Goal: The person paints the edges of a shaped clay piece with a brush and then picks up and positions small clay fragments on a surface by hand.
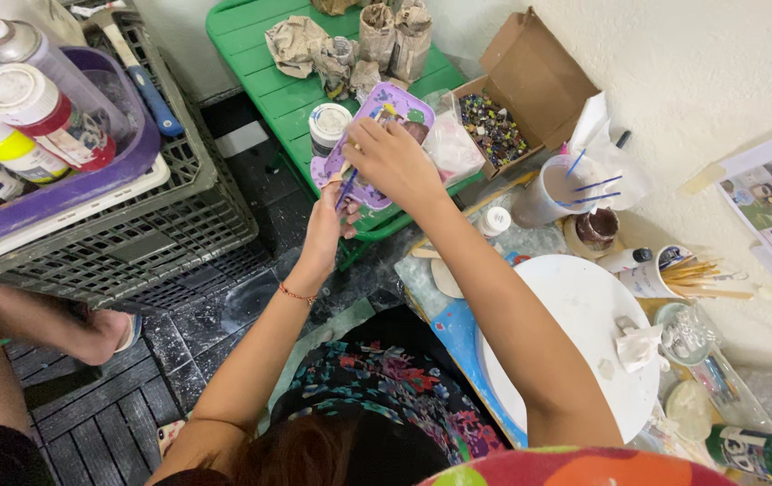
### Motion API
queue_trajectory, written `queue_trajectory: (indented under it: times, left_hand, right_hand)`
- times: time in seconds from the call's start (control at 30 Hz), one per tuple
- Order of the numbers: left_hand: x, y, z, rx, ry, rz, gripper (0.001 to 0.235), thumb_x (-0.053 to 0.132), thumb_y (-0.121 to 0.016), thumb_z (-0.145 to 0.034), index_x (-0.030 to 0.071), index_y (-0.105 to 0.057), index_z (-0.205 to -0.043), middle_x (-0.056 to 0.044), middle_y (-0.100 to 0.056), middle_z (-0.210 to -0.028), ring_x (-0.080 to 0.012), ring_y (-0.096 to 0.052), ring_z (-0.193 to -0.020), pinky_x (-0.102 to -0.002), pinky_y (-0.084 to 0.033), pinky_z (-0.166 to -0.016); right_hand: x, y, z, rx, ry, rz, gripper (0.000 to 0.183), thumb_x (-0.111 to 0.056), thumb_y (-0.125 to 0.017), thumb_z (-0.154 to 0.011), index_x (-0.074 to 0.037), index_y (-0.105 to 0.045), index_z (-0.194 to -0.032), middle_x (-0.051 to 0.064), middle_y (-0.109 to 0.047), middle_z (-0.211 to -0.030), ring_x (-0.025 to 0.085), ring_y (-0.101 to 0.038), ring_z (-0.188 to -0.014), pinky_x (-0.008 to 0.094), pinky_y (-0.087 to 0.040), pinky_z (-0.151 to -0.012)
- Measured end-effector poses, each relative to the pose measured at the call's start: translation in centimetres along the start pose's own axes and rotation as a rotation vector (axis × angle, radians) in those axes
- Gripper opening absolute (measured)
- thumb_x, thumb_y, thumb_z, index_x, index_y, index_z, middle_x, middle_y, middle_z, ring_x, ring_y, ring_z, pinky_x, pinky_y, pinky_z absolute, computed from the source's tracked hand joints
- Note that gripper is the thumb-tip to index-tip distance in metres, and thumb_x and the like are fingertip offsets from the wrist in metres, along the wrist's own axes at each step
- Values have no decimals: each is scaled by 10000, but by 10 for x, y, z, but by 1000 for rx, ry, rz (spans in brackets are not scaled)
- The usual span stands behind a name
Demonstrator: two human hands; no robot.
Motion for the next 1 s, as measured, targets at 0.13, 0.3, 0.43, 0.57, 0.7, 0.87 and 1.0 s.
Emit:
queue_trajectory:
  times: [0.13,0.3,0.43,0.57,0.7,0.87,1.0]
  left_hand:
    - [6,-4,6,-13,32,17,543,654,-318,-978,168,-558,-1000,43,-439,-742,-90,-406,-649,-263,-314,-543]
    - [6,-3,6,-85,22,-4,747,772,-156,-955,151,-571,-939,48,-386,-748,-98,-342,-649,-269,-255,-549]
    - [-2,0,4,-99,-1,-47,736,772,-142,-986,138,-495,-864,38,-382,-772,-111,-339,-673,-280,-273,-569]
    - [-2,2,9,-37,-8,-20,764,755,-134,-977,107,-531,-896,27,-387,-777,-115,-361,-687,-278,-296,-573]
    - [-1,11,27,154,32,144,789,695,-177,-990,87,-644,-1178,17,-391,-792,-113,-376,-688,-273,-287,-563]
    - [49,5,102,286,-667,-145,500,396,-368,-1097,55,-638,-1342,27,-385,-878,-84,-366,-756,-251,-302,-643]
    - [91,-55,151,105,-1036,-463,224,148,-582,-1093,57,-675,-1275,-5,-424,-940,-98,-439,-812,-248,-367,-714]
  right_hand:
    - [-3,-13,-5,-12,109,20,245,-229,-671,-863,-167,-651,-1099,-6,-600,-1080,192,-573,-1102,374,-482,-838]
    - [2,-10,-7,-34,193,40,334,-307,-652,-766,-196,-610,-1078,-15,-614,-958,201,-597,-1029,445,-515,-866]
    - [11,8,-6,-10,155,59,295,-231,-666,-868,-176,-596,-1149,-27,-632,-999,192,-609,-1043,400,-514,-894]
    - [31,37,-4,48,51,-93,330,-177,-674,-881,-146,-611,-1204,-12,-658,-1033,199,-634,-1035,366,-514,-835]
    - [73,58,21,130,-280,-299,257,-153,-726,-993,-123,-635,-1232,62,-642,-901,253,-655,-867,381,-520,-755]
    - [117,97,79,145,-704,-824,219,-115,-686,-1047,-66,-584,-1234,36,-696,-927,148,-620,-729,283,-479,-638]
    - [124,125,118,-55,-818,-833,192,-135,-681,-1026,-65,-597,-1184,23,-689,-874,137,-566,-705,294,-458,-624]
Point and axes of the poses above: each hand's wrist, its own z-axis away from the middle knuckle, its own y-axis out of the back of the hand, x = y × z, the point moved 7 cm from there along -z, towards the middle knuckle
